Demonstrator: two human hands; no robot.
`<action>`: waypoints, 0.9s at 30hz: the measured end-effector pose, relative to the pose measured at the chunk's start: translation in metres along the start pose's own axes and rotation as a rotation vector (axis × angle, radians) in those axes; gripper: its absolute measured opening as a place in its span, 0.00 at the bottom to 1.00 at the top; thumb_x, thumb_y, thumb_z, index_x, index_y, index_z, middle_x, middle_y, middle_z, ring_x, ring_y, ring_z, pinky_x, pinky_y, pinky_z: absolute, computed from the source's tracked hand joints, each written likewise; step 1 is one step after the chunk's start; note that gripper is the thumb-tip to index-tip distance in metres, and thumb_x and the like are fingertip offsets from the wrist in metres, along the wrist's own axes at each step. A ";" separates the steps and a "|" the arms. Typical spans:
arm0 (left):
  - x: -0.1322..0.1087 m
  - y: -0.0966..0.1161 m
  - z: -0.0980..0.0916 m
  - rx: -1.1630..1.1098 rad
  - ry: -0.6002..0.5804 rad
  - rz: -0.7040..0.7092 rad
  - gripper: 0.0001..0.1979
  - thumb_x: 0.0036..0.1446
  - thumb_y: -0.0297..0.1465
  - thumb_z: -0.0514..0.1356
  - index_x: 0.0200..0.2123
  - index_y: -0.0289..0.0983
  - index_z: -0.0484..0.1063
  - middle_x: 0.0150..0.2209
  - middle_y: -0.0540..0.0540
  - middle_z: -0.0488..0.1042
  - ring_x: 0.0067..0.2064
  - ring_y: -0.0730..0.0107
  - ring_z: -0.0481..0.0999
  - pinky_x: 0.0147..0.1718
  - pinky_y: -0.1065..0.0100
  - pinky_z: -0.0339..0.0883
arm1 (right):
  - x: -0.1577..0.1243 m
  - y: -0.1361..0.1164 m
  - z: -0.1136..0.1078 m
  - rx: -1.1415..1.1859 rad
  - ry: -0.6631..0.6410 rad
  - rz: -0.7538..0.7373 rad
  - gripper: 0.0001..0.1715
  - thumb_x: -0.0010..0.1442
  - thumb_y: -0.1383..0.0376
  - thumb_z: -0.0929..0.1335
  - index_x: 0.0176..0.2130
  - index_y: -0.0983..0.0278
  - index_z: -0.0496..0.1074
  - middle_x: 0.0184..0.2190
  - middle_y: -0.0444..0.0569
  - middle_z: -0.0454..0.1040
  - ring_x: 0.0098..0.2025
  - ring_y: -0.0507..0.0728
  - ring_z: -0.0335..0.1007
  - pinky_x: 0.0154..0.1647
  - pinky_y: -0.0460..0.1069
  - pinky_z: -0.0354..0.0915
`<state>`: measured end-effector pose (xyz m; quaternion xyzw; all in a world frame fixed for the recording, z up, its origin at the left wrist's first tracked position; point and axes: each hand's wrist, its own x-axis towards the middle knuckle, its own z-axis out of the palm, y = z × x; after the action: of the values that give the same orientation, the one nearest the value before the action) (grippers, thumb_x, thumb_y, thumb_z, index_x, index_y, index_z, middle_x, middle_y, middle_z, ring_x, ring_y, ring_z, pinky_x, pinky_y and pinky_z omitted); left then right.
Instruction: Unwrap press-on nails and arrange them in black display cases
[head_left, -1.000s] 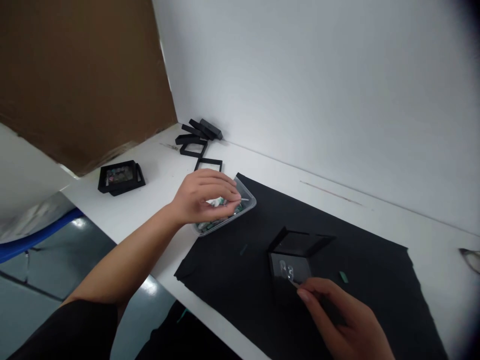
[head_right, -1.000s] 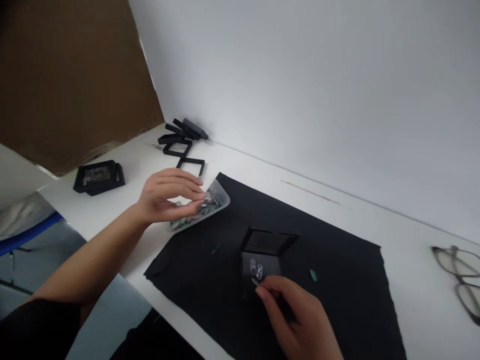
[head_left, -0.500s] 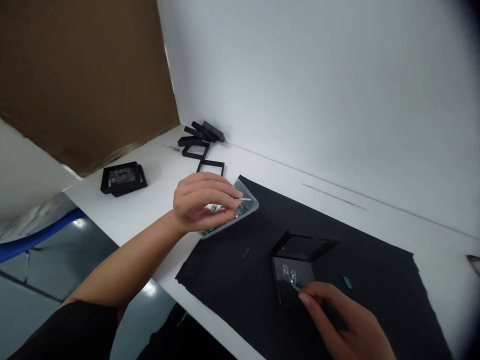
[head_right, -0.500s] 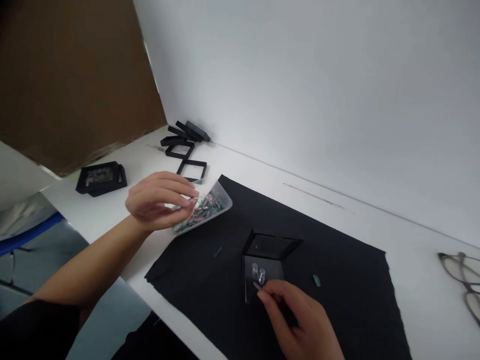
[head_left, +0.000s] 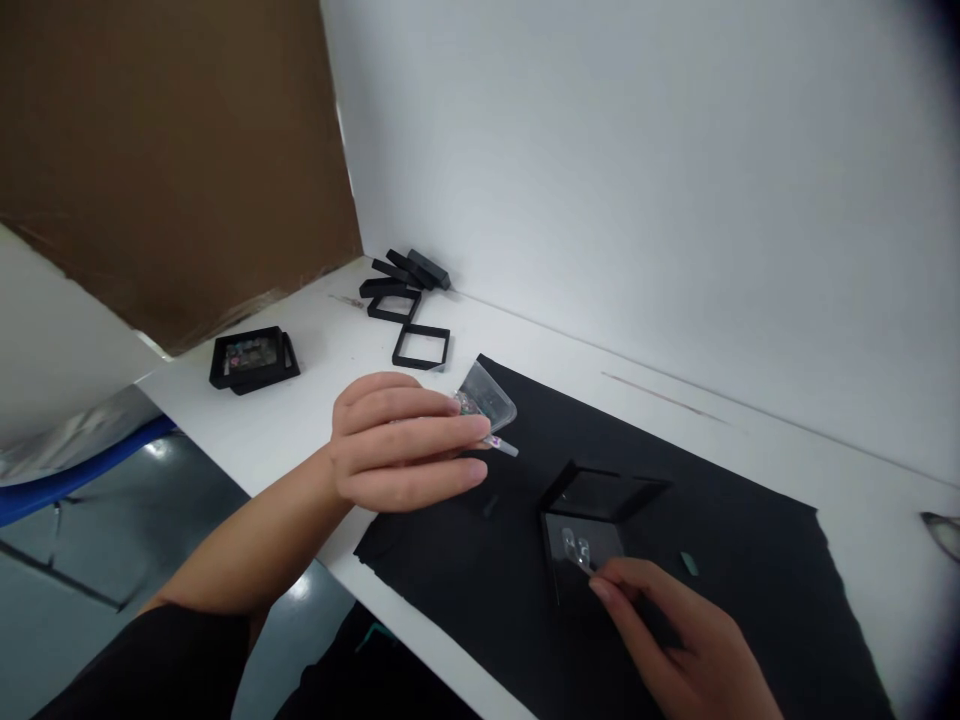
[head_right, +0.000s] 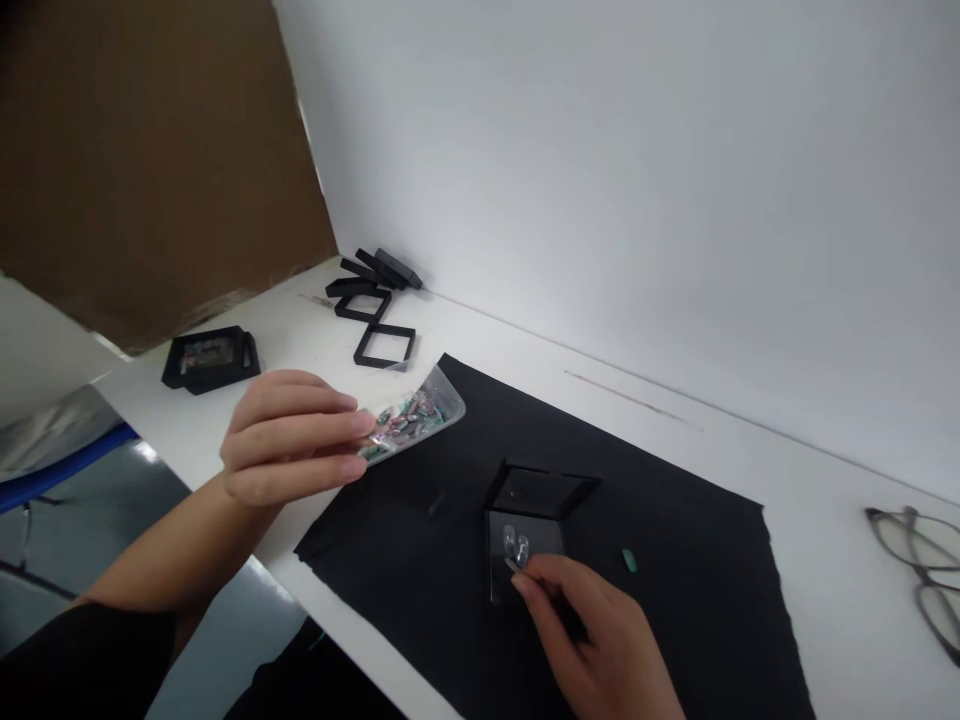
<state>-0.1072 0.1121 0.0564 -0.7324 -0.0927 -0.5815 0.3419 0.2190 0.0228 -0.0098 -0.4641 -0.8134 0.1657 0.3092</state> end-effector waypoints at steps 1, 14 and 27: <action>0.000 0.001 0.001 0.001 0.014 0.000 0.10 0.62 0.26 0.66 0.30 0.42 0.71 0.37 0.56 0.83 0.34 0.74 0.81 0.29 0.71 0.77 | 0.000 0.000 0.000 -0.006 0.000 -0.010 0.07 0.68 0.58 0.68 0.38 0.55 0.75 0.29 0.39 0.80 0.28 0.50 0.80 0.30 0.40 0.72; -0.012 -0.003 0.015 -0.099 0.124 -0.045 0.12 0.61 0.22 0.61 0.33 0.41 0.59 0.35 0.54 0.74 0.33 0.76 0.77 0.28 0.74 0.73 | 0.000 0.002 0.002 -0.054 0.010 -0.060 0.06 0.69 0.58 0.68 0.40 0.55 0.75 0.32 0.40 0.83 0.32 0.52 0.82 0.33 0.42 0.74; -0.003 0.001 0.008 -0.084 0.045 -0.018 0.09 0.65 0.28 0.64 0.31 0.43 0.70 0.33 0.56 0.81 0.33 0.76 0.81 0.27 0.73 0.75 | 0.001 -0.003 -0.001 -0.069 0.003 -0.098 0.07 0.69 0.59 0.68 0.38 0.55 0.76 0.32 0.41 0.83 0.32 0.52 0.82 0.35 0.43 0.75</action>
<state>-0.1009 0.1170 0.0523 -0.7319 -0.0672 -0.6042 0.3077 0.2171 0.0223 -0.0074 -0.4343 -0.8400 0.1214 0.3018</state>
